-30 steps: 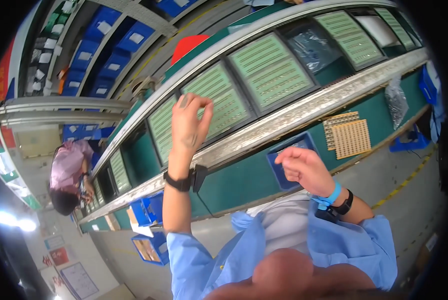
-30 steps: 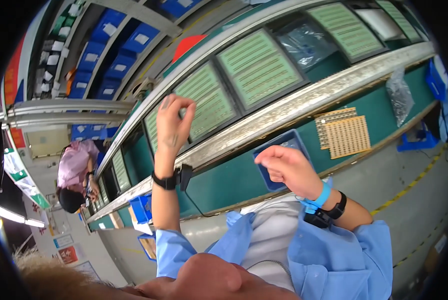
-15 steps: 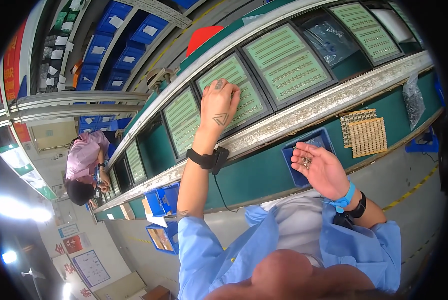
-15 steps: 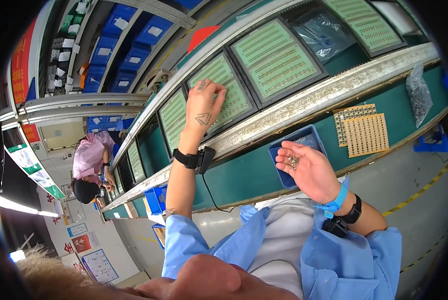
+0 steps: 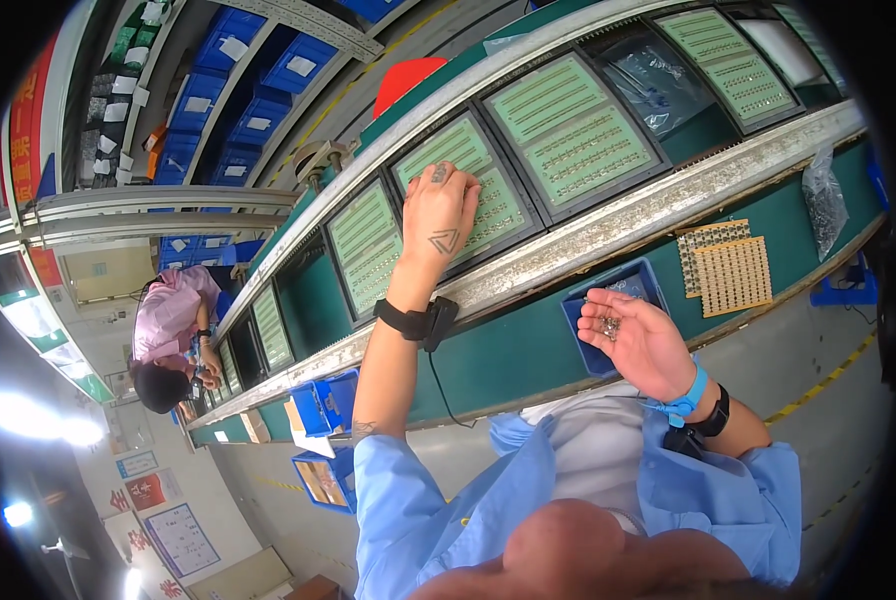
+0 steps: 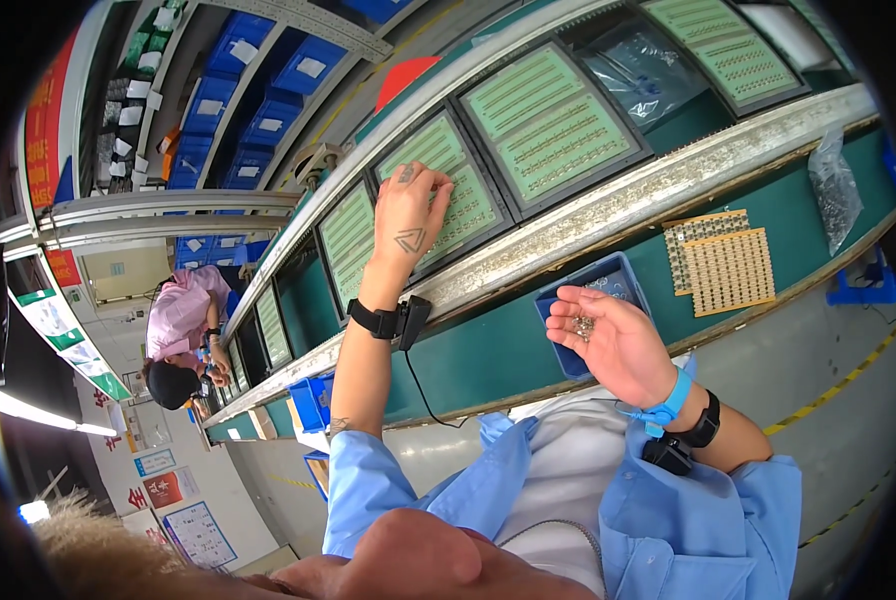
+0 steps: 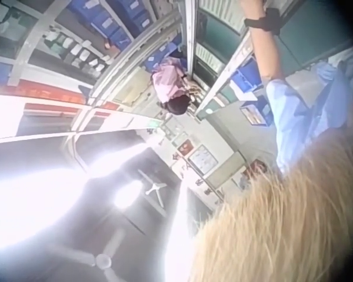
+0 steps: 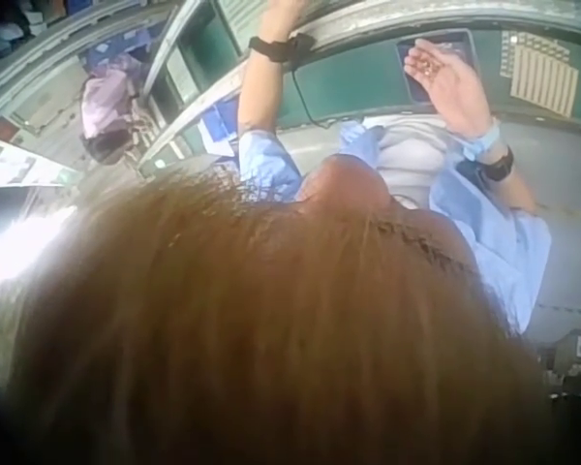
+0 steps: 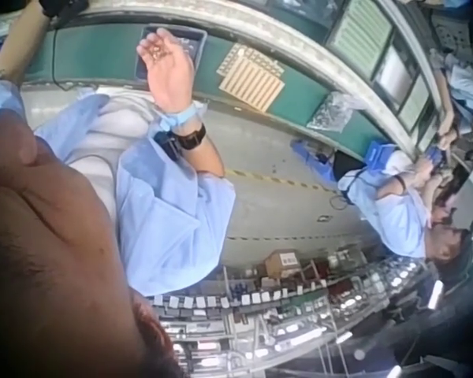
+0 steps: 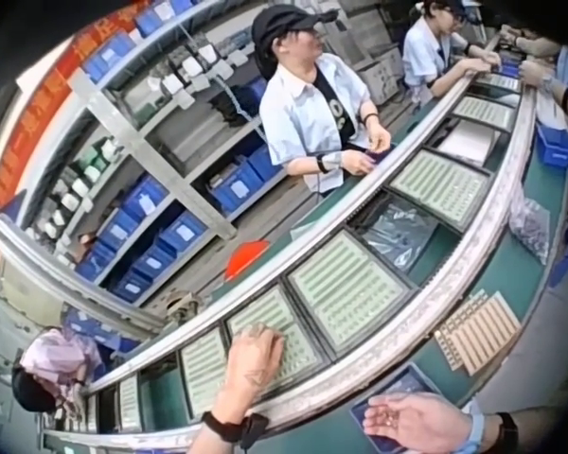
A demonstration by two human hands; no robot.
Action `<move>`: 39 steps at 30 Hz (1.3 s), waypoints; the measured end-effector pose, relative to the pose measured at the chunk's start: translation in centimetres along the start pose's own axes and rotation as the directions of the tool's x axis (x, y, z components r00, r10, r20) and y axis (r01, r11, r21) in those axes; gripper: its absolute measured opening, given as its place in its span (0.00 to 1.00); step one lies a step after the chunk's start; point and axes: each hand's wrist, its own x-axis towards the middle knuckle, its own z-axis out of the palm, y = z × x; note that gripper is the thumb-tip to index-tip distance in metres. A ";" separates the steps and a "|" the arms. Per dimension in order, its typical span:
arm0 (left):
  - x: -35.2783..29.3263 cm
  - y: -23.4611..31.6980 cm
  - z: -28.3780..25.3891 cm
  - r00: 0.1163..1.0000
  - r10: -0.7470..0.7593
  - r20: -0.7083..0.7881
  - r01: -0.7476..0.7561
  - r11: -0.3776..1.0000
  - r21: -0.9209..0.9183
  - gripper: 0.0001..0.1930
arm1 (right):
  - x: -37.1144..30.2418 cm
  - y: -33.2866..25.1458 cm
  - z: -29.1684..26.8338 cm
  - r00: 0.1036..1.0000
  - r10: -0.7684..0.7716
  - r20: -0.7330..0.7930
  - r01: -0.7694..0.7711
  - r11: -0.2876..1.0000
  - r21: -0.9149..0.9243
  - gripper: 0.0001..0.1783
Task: The person picks up small metal components from a blue bin and places them into the slots of a green tray on the assembly line. This process is repeated as the person continues to fill the slots with more components from the bin.
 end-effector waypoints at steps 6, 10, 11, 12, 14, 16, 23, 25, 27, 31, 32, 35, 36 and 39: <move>0.0 0.2 -0.2 1.000 0.010 -0.015 -0.010 1.000 0.005 0.04 | -0.1 0.0 0.0 1.000 -0.004 0.015 0.004 1.000 -0.014 0.20; 0.0 0.6 -0.6 0.999 0.024 -0.021 -0.025 1.000 -0.010 0.04 | -0.4 -0.1 0.1 1.000 -0.004 0.010 0.004 0.999 -0.039 0.22; 0.0 0.7 -0.8 0.999 0.029 -0.026 -0.029 0.999 -0.017 0.04 | -0.4 -0.2 0.3 1.000 -0.007 0.005 0.008 0.999 -0.034 0.23; 0.0 0.8 -1.0 0.999 0.032 -0.031 -0.033 0.999 -0.025 0.04 | -0.5 -0.2 0.6 1.000 -0.010 -0.001 0.010 0.999 -0.031 0.24; 0.0 1.4 -1.8 0.999 0.033 -0.033 -0.035 0.998 -0.047 0.05 | -0.5 -0.3 1.1 1.000 -0.014 -0.021 0.014 0.999 -0.029 0.26; -0.3 3.1 -3.5 0.997 0.029 -0.071 -0.036 0.995 -0.096 0.04 | -0.3 -0.6 1.5 1.000 -0.005 0.000 0.005 0.999 0.048 0.30; -5.7 12.4 -4.6 0.977 0.188 0.101 -0.151 0.943 -0.295 0.12 | -0.6 -1.2 1.6 0.998 0.032 0.050 -0.038 0.993 0.114 0.40; -6.3 13.4 -3.6 0.979 0.188 0.081 -0.154 0.938 -0.311 0.13 | -0.5 -0.8 1.4 0.997 0.036 0.066 -0.043 0.994 0.102 0.42; -7.1 14.2 -2.7 0.981 0.187 0.052 -0.159 0.930 -0.332 0.15 | -0.7 -0.6 1.1 0.996 0.042 0.075 -0.048 0.996 0.075 0.42; -7.3 14.3 -1.8 0.968 0.241 0.075 -0.206 0.927 -0.313 0.15 | -0.9 -0.6 1.3 0.994 0.043 0.097 -0.045 0.999 0.018 0.43; -7.4 14.3 -1.8 0.968 0.240 0.072 -0.207 0.927 -0.313 0.15 | -1.0 -0.6 1.4 0.995 0.039 0.089 -0.040 0.999 0.012 0.43; -7.3 14.4 -1.7 0.975 0.198 0.105 -0.160 0.943 -0.290 0.13 | -1.1 -0.6 1.4 0.996 0.025 0.088 -0.024 1.000 -0.010 0.44; -7.4 14.4 -1.7 0.974 0.203 0.102 -0.165 0.941 -0.294 0.13 | -1.1 -0.7 1.4 0.995 0.021 0.097 -0.018 1.000 -0.023 0.44; -7.7 14.6 -2.1 0.987 0.143 0.068 -0.112 0.937 -0.332 0.10 | -1.1 -0.5 1.7 0.995 0.006 0.104 -0.003 0.999 -0.032 0.43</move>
